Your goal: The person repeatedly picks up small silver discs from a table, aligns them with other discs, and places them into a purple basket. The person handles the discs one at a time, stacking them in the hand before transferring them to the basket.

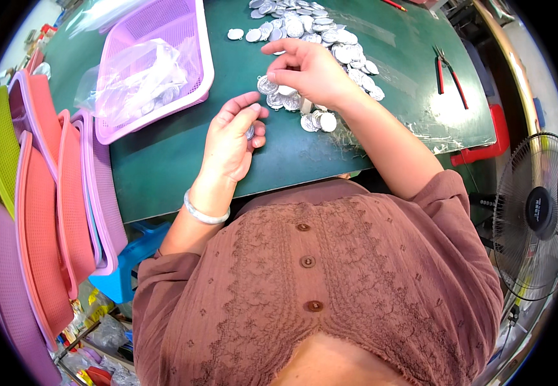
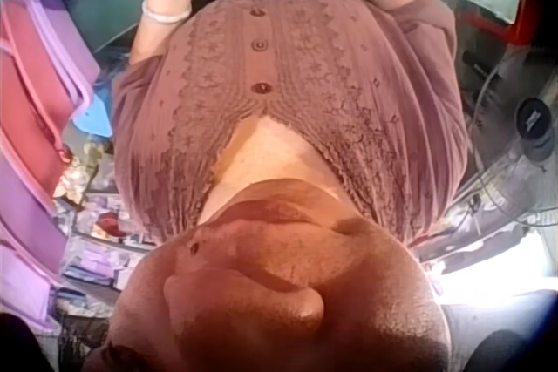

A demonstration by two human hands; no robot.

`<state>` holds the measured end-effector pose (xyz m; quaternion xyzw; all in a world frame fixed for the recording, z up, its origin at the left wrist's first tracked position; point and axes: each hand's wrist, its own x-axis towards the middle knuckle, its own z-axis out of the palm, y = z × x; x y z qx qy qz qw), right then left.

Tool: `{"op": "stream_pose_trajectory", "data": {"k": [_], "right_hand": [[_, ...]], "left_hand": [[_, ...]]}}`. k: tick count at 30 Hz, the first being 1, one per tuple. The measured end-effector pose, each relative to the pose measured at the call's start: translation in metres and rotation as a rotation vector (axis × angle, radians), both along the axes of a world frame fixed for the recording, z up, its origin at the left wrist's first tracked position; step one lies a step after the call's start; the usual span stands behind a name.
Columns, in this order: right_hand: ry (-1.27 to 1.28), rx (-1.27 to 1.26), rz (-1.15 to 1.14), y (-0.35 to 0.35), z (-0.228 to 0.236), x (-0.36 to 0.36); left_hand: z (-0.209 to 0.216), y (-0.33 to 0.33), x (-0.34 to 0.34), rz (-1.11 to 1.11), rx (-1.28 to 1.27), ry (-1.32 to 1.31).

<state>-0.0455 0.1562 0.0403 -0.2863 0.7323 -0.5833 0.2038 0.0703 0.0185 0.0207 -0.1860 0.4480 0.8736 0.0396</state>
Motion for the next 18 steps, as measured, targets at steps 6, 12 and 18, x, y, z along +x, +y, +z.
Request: {"op": "stream_pose_trajectory", "data": {"k": [6,12,18], "right_hand": [[-0.235,-0.172,-0.006,0.013,0.014,0.023],[-0.248,-0.226,-0.006,0.025,0.017,0.032],[-0.207,-0.288,0.042,0.029,0.012,0.035]], "left_hand": [[0.004,0.006,0.001,-0.007,-0.039,0.104],[0.011,0.010,0.004,-0.026,-0.061,0.114],[0.011,0.012,0.005,-0.021,-0.080,0.103]]}}
